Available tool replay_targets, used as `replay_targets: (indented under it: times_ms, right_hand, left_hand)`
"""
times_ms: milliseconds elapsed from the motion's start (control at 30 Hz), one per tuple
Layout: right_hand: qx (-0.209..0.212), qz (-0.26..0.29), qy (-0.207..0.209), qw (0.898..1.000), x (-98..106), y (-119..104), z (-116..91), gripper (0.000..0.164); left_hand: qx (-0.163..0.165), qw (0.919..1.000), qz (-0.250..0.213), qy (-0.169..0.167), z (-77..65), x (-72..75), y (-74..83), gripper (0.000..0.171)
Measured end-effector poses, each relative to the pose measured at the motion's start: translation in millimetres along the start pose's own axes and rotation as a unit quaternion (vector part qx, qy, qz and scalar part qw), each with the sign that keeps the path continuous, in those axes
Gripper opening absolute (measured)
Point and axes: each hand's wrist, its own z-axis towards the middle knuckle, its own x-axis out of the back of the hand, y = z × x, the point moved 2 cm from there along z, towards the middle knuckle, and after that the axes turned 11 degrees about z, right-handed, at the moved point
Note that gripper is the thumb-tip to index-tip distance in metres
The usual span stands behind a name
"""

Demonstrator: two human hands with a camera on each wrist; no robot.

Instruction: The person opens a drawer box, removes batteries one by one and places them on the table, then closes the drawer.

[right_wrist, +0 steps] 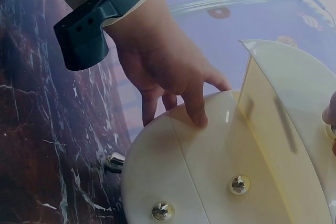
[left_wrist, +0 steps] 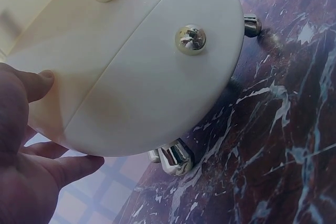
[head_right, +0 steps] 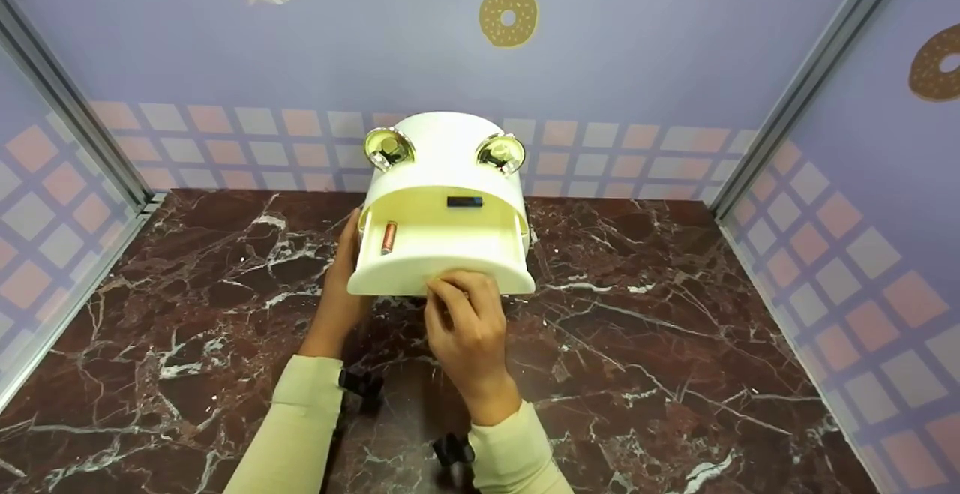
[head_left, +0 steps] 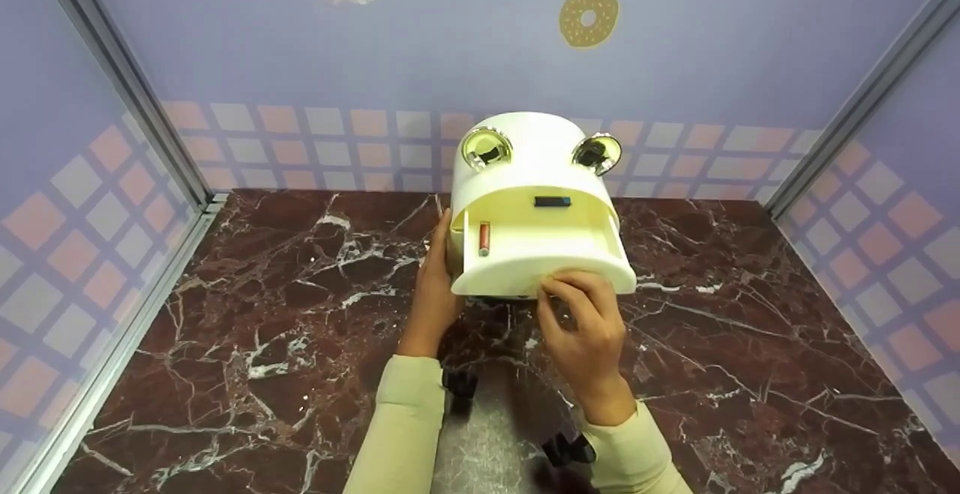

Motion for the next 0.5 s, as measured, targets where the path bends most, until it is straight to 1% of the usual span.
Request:
replay_targets:
  times_ms: [133,367,500]
  right_hand:
    - [0.005,0.0,-0.005,1.0,1.3,-0.6,-1.0,0.014]
    - [0.004,0.013,-0.014,1.0,3.7,-0.8,-0.2,0.013]
    - [0.007,0.016,-0.015,1.0,4.3,-0.9,0.5,0.014]
  left_hand:
    - [-0.001,1.0,-0.006,0.0,0.0,-0.5,-0.6,0.106]
    - [-0.008,0.9997,-0.021,-0.01,0.0,-1.2,-1.7,0.09]
    - [-0.01,0.9997,-0.019,-0.007,0.4,-1.5,-1.8,0.091]
